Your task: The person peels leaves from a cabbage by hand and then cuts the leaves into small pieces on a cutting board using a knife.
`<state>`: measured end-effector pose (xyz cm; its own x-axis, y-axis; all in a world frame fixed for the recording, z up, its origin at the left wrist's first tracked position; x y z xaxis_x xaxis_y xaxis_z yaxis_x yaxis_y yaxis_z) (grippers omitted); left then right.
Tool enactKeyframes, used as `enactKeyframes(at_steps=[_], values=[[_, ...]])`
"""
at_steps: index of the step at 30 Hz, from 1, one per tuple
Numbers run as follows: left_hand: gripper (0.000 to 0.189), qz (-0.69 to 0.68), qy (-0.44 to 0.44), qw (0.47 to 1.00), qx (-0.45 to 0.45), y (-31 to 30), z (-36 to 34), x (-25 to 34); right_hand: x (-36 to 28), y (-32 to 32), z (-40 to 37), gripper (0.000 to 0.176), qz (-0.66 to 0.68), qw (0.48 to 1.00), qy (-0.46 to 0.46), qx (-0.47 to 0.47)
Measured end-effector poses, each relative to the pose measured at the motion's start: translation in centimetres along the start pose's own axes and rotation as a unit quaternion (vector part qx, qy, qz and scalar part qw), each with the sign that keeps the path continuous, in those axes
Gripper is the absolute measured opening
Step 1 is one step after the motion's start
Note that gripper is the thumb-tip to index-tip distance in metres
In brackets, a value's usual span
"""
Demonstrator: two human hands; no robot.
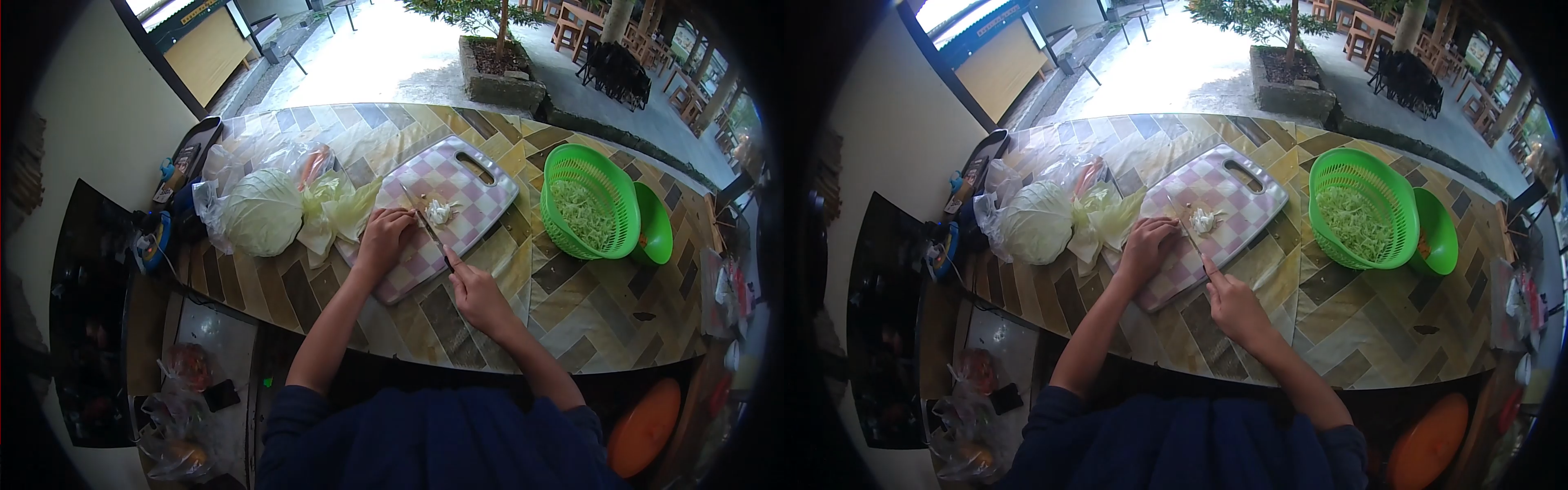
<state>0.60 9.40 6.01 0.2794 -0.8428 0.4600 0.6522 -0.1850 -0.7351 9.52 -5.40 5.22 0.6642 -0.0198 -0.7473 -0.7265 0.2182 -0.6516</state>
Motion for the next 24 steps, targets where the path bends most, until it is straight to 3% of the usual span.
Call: enactKeyframes(at_steps=[24], values=[[0.016,-0.005,-0.001,1.0,0.001,0.2,0.0,-0.2,0.4,0.9,1.3,0.056,-0.057,0.997,-0.028,-0.046]])
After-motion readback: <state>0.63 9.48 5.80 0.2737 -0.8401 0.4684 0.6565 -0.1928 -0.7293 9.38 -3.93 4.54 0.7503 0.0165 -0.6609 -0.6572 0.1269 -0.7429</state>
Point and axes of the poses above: each hand's wrist, its own z-axis towards the middle knuckle, its own y-axis out of the palm, x = y × z, the point moved 9 cm from there along z, towards the middle knuckle, and after that the axes turned 1 degree about -z, right-handed, at the moved point
